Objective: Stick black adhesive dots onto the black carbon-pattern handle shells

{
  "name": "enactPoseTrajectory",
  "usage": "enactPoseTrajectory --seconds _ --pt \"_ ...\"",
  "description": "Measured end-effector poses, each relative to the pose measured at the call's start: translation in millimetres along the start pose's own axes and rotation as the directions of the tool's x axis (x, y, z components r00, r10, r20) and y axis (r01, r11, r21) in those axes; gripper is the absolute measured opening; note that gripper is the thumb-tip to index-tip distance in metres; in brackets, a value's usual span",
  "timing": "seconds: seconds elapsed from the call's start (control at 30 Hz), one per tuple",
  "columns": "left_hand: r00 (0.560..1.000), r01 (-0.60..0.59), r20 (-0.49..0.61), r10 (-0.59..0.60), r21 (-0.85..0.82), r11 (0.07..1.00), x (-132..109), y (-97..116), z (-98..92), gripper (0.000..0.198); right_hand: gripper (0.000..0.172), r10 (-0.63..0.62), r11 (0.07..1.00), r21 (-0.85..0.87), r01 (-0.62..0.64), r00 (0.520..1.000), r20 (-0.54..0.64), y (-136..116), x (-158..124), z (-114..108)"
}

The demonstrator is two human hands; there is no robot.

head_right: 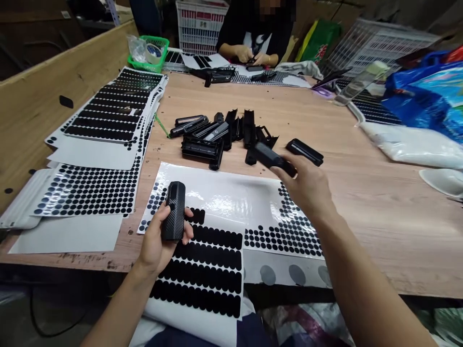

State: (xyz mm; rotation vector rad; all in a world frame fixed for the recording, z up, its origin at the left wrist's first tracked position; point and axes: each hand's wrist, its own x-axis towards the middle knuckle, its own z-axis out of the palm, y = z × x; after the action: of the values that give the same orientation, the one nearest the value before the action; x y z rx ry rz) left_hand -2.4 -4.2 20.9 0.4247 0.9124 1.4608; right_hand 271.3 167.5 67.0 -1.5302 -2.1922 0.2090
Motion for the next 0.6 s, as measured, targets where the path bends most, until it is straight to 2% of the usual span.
enactPoseTrajectory --seconds 0.03,0.07,0.1,0.13,0.17,0.2,0.23,0.27,0.3,0.37,0.4,0.43,0.47,0.5,0.57,0.6 --pt "1.0 0.003 0.007 -0.003 -0.015 1.0 0 0 0.4 0.042 0.035 -0.104 0.993 0.065 0.102 0.994 0.041 -17 -6 -2" --pt "1.0 0.012 0.013 -0.012 -0.02 1.0 0 -1 1.0 0.045 0.035 -0.232 0.965 0.145 0.217 0.968 0.097 -35 -12 -3" --pt "0.999 0.027 0.018 -0.027 -0.017 0.999 0 -1 1.5 0.05 0.034 -0.385 0.908 0.241 0.343 0.909 0.158 -53 -17 -3" --pt "0.999 0.044 0.026 -0.044 -0.005 0.999 0 -1 2.0 0.054 0.033 -0.569 0.799 0.358 0.483 0.799 0.194 -72 -22 -3" --pt "0.997 0.062 0.04 -0.062 0.013 0.998 -1 -1 2.3 0.057 0.034 -0.685 0.709 0.433 0.557 0.69 0.236 -88 -25 -1" --pt "0.996 0.073 0.055 -0.075 0.038 0.997 -2 -1 2.5 0.058 0.034 -0.75 0.645 0.469 0.603 0.617 0.237 -102 -28 2" --pt "0.995 0.074 0.065 -0.078 0.062 0.995 -3 -1 2.5 0.06 0.036 -0.788 0.598 0.483 0.639 0.578 0.212 -113 -29 6" --pt "0.995 0.064 0.071 -0.07 0.082 0.995 -4 -1 2.3 0.061 0.037 -0.793 0.587 0.477 0.654 0.581 0.18 -120 -30 10" --pt "0.996 0.047 0.067 -0.053 0.095 0.994 -4 0 2.1 0.061 0.038 -0.769 0.607 0.462 0.647 0.625 0.135 -123 -31 16" --pt "0.999 0.015 0.028 -0.017 0.087 0.996 -5 1 2.0 0.057 0.035 -0.622 0.719 0.436 0.541 0.781 0.058 -120 -31 29" --pt "1.0 0.003 0.006 -0.003 0.07 0.998 -4 1 2.2 0.053 0.031 -0.517 0.788 0.423 0.447 0.854 0.06 -115 -32 36" --pt "1.0 -0.005 -0.012 0.005 0.05 0.999 -4 1 2.7 0.051 0.026 -0.422 0.845 0.403 0.352 0.902 0.096 -109 -33 43" --pt "1.0 -0.011 -0.024 0.011 0.031 0.999 -3 2 3.4 0.048 0.022 -0.359 0.882 0.377 0.282 0.921 0.15 -103 -34 50" --pt "0.999 -0.018 -0.035 0.018 0.014 1.0 -2 2 4.1 0.047 0.018 -0.341 0.901 0.35 0.257 0.917 0.205 -98 -36 56" --pt "0.997 -0.039 -0.061 0.038 -0.012 0.999 0 1 5.3 0.045 0.015 -0.396 0.901 0.298 0.315 0.88 0.264 -91 -43 66" --pt "0.996 -0.048 -0.079 0.046 -0.027 0.998 1 1 5.7 0.043 0.013 -0.445 0.884 0.279 0.376 0.86 0.25 -91 -46 69"
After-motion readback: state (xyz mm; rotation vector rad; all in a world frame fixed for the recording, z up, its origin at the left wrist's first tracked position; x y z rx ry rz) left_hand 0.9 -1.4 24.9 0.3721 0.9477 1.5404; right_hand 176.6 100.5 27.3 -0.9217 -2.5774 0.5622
